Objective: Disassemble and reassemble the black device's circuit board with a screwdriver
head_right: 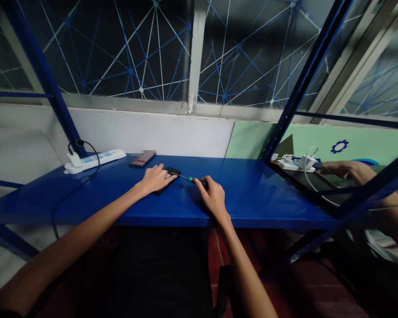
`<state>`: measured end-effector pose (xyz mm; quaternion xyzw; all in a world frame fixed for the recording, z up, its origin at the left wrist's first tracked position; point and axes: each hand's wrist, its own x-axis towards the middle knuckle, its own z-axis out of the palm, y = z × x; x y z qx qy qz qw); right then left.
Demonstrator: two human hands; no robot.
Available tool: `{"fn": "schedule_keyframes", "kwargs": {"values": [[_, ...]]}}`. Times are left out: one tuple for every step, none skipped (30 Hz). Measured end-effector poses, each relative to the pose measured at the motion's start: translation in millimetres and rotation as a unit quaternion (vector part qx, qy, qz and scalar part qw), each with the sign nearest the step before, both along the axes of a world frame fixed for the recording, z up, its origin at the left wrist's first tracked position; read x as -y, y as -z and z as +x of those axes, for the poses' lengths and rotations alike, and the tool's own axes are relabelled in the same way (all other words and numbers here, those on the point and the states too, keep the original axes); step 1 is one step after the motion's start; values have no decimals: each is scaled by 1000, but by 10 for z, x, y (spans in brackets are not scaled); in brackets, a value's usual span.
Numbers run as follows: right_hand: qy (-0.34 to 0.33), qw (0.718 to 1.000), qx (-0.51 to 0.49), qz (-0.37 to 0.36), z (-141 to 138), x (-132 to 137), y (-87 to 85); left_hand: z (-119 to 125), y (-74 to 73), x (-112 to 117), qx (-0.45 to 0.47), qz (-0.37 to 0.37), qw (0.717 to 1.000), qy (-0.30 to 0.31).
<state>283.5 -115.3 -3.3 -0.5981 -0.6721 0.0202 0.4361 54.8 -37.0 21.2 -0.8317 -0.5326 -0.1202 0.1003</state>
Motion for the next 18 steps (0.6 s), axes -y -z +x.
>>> {"fn": "schedule_keyframes", "kwargs": {"values": [[1, 1000, 0, 2, 1, -1, 1, 39, -6, -41, -8, 0, 1000, -10], [3, 1000, 1, 2, 2, -1, 2, 72, -9, -87, -15, -5, 1000, -21], [5, 1000, 2, 3, 2, -1, 3, 102, -8, -136, -17, -13, 999, -34], [6, 1000, 2, 3, 2, -1, 2, 128, -4, -187, -16, -21, 999, -47], [7, 1000, 0, 3, 2, 0, 1, 150, 3, -238, -7, -19, 998, -64], [8, 1000, -2, 3, 2, 1, -1, 164, 8, -290, 5, -13, 997, -73], [7, 1000, -3, 3, 3, 3, -2, 168, 12, -339, 19, -5, 997, -78], [6, 1000, -4, 3, 4, 5, -3, 157, 11, -386, 35, 0, 996, -80], [5, 1000, -4, 3, 5, 7, -2, 127, 4, -429, 51, 6, 996, -77], [5, 1000, -4, 4, 7, 9, -1, 76, -6, -468, 70, 5, 995, -73], [5, 1000, -5, 6, 9, 11, 2, 3, -18, -501, 89, 7, 993, -77], [5, 1000, -5, 8, 12, 13, 5, -91, -29, -529, 99, 23, 992, -79], [4, 1000, -6, 9, 14, 14, 10, -204, -36, -551, 101, 60, 990, -82], [3, 1000, -7, 9, 16, 14, 14, -331, -36, -567, 97, 91, 988, -84], [1, 1000, -7, 8, 16, 13, 19, -466, -29, -578, 94, 113, 986, -80], [-2, 1000, -6, 6, 16, 9, 22, -603, -14, -583, 92, 122, 986, -69], [-5, 1000, -5, 4, 13, 1, 23, -734, 7, -584, 89, 119, 987, -58], [-6, 1000, -4, 2, 8, -12, 21, -851, 32, -583, 86, 109, 989, -47]]}}
